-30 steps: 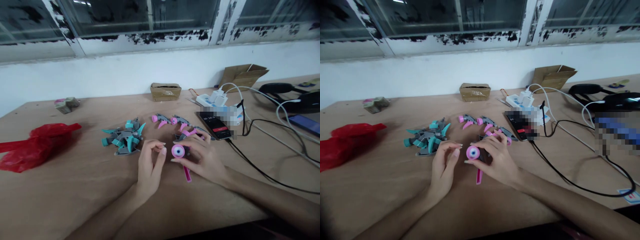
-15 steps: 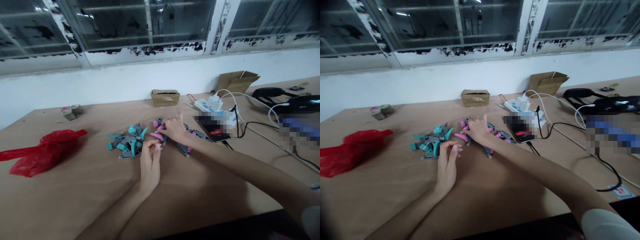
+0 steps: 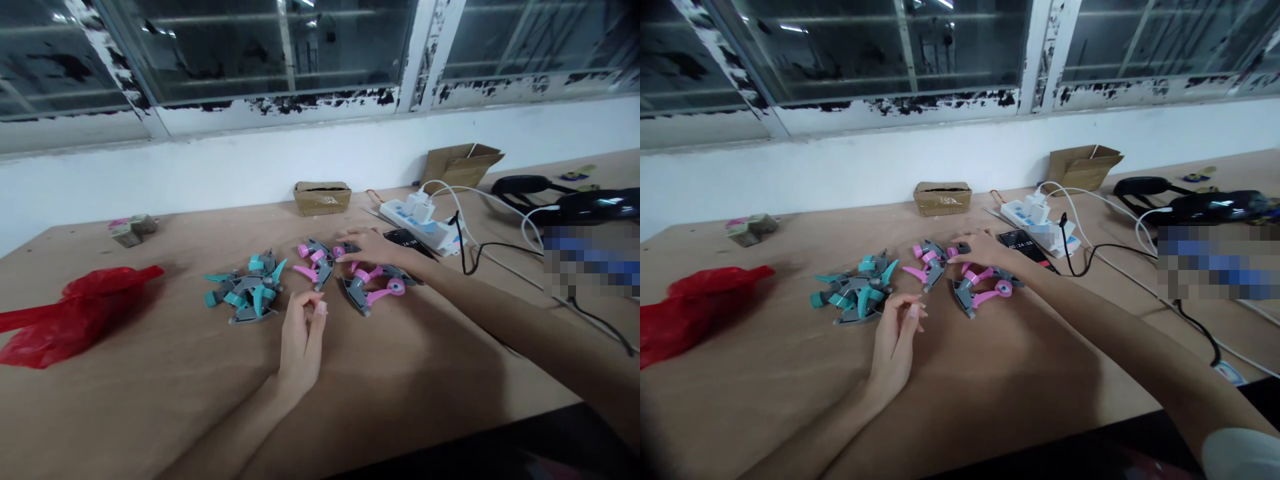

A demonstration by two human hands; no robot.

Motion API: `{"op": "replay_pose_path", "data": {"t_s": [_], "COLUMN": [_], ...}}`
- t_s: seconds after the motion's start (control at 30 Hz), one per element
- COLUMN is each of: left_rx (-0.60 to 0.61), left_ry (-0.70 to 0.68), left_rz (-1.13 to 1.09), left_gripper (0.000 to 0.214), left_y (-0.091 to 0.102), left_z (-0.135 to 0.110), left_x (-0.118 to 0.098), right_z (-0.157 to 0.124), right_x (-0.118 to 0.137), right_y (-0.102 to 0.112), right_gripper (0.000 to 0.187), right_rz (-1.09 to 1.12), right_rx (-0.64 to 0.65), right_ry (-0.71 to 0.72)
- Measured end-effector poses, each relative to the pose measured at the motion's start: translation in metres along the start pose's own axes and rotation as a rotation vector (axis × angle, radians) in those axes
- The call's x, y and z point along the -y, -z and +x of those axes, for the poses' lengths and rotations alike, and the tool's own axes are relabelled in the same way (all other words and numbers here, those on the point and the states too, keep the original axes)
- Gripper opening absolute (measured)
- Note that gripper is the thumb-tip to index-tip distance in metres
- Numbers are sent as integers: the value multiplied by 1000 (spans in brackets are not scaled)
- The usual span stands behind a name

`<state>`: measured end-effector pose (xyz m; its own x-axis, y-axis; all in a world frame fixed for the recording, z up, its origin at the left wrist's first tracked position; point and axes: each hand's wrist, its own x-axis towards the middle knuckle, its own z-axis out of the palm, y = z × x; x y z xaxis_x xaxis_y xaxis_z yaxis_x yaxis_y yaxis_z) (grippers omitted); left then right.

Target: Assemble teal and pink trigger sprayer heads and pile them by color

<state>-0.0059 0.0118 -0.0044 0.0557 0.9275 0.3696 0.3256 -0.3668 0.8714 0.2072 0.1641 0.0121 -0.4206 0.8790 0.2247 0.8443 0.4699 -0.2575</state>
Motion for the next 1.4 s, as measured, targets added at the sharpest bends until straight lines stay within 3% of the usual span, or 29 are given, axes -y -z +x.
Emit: {"op": "replay_pose_path", "data": {"t_s": [0.13, 0.23, 0.33, 0.43, 0.53, 0.67, 0.8, 1.07, 1.3, 1.4], "left_rx": [23, 82, 138, 188, 216, 120, 137, 296, 307, 328], "left_ry": [18, 25, 14, -36, -133, -301, -353, -315, -416, -386], "left_rz": [36, 103, 151, 200, 232, 192, 265, 251, 346, 312], "left_gripper": [16, 14, 11, 8, 4, 9, 11, 25, 33, 31], "left_y": [0, 1, 1, 2, 3, 6, 5, 0, 3, 3], "left_z": [0, 2, 4, 5, 1, -6, -9, -12, -13, -13], "left_x": [-1, -2, -3, -5, -9, -18, -28, -28, -25, -25], "right_z": [7, 5, -17, -58, -96, -120, -127, -132, -133, -134], "right_x": [4, 6, 17, 39, 63, 81, 87, 87, 83, 81], "right_y": [-11, 2, 26, 43, 36, 7, -7, -6, -6, -7], "right_gripper": [37, 35, 41, 40, 31, 31, 25, 24, 25, 26], "right_rz": [43, 70, 91, 232, 353, 451, 458, 426, 493, 532], "right_rx": [-41, -167, -324, -493, -437, -401, -422, -376, -352, -298], "right_ry": [-1, -34, -56, 57, 94, 189, 185, 251, 280, 282]}}
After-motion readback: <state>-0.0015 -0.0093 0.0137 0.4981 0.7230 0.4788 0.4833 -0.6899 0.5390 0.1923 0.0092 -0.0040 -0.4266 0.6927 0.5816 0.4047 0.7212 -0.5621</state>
